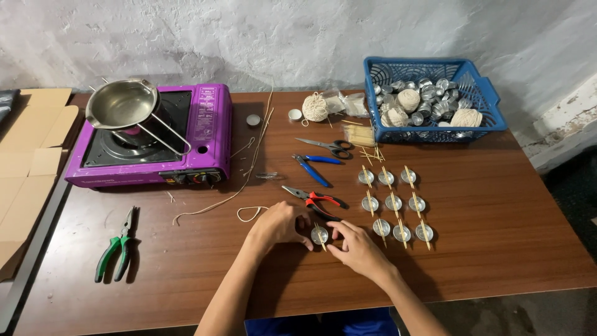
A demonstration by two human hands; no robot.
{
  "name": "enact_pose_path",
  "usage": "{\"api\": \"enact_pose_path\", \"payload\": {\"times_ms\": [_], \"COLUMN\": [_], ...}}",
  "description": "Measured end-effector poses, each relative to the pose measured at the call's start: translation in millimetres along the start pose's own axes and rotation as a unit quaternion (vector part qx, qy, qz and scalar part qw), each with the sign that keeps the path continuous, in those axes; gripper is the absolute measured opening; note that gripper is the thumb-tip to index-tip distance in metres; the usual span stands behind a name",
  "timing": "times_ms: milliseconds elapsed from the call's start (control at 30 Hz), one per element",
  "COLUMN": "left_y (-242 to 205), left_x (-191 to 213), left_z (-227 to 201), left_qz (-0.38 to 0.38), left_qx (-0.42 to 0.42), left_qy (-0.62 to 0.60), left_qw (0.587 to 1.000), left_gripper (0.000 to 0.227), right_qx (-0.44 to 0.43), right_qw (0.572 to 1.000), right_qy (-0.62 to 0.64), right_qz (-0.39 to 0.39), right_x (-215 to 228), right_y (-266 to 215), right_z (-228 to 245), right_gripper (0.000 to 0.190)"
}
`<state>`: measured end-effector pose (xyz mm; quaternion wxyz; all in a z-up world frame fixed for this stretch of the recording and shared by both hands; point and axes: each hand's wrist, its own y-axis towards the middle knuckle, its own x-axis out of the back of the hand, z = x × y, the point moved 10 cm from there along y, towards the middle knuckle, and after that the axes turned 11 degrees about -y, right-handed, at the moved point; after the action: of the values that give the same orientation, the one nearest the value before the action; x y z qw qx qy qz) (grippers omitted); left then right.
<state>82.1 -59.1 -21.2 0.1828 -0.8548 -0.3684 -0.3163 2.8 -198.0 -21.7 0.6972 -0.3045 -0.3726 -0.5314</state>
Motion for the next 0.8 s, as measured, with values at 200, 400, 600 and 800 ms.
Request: {"api": "enact_pose_path", "payload": {"times_ms": [200,400,600,800], "left_y": [-3.6,-1.5,-1.3,-6.6], "left_x": [-1.2,-4.4,-4.9,5.5], "left_z": [-11.9,-9.3,-10.5,-26.3], "left_qz": [0.031,0.033,0.034,0.043], "left_qx": [0.0,-0.008,-0.008,-0.003], "left_qy": [0.05,0.074,0.094,0.061], "left_qw": [0.998,0.997,0.995,0.997], "left_gripper": [0.063,0.055,0.051,0.059], "right_qx": [0.018,0.019,0.028,0.027], "right_qw": [0.989,0.988,0.986,0.985], "right_qy": [0.125,0.125,0.142,0.158], "right_qz": [0.077,0.09,0.08,0.068], "right_x": [-16.7,-23.4,-20.9,-9.1], "right_y": [14.3,21.4,21.6,17.5], "right_z": [-10.9,-15.7,-12.5,-12.3], "right_gripper": [0.045,0.042,0.044,0.046]}}
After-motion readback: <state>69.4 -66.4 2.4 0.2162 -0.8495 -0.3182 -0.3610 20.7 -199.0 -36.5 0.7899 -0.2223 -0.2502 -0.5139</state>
